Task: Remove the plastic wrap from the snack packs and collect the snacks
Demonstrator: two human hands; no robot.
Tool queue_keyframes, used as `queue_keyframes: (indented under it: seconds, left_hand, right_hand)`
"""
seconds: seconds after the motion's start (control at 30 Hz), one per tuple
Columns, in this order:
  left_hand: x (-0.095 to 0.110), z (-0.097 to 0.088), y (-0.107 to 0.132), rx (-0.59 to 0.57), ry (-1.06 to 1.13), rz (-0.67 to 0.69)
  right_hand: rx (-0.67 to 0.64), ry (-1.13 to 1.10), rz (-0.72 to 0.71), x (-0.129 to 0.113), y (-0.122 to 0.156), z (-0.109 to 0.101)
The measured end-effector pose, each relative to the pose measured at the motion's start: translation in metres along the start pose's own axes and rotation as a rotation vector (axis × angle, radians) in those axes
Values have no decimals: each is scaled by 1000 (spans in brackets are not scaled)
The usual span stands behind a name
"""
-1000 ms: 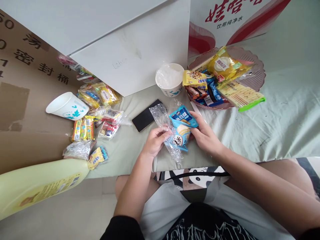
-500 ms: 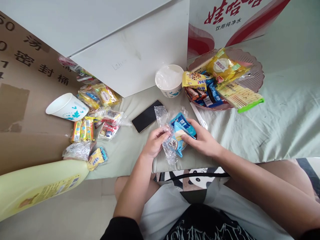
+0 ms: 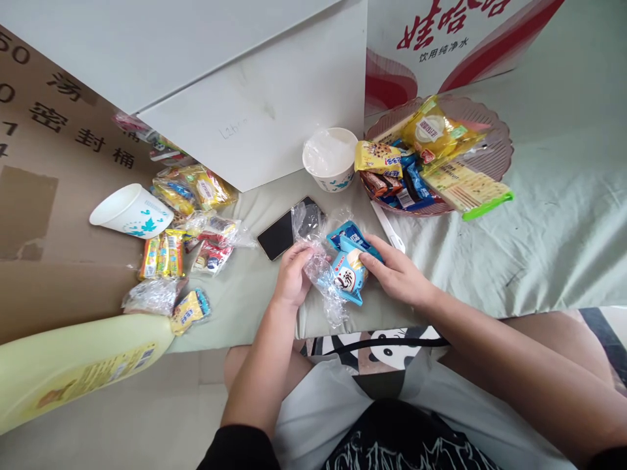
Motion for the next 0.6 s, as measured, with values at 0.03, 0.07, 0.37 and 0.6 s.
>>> queue_keyframes:
  seconds: [0.03, 0.07, 0.37, 0.6]
  left_hand:
    - [0, 0, 0, 1, 7, -5]
    - [1, 0, 0, 3, 10, -8]
    - [4, -6, -5, 70, 147, -63]
    - [2, -7, -7, 88, 168, -130]
  right_hand:
    - [4, -1, 2, 0, 0, 0]
    - [11, -3, 3, 0, 0, 0]
    - [123, -57, -56, -1, -2, -3]
    - [124, -52, -80, 1, -3, -4]
Point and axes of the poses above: each hand's wrist, its own y-axis away from the middle knuckle, its own z-axis out of the palm, x = y × z, the point moved 6 cm from there along -y, towards the middle knuckle, and after that the axes turned 11 degrees about x, right-handed, at the moved point
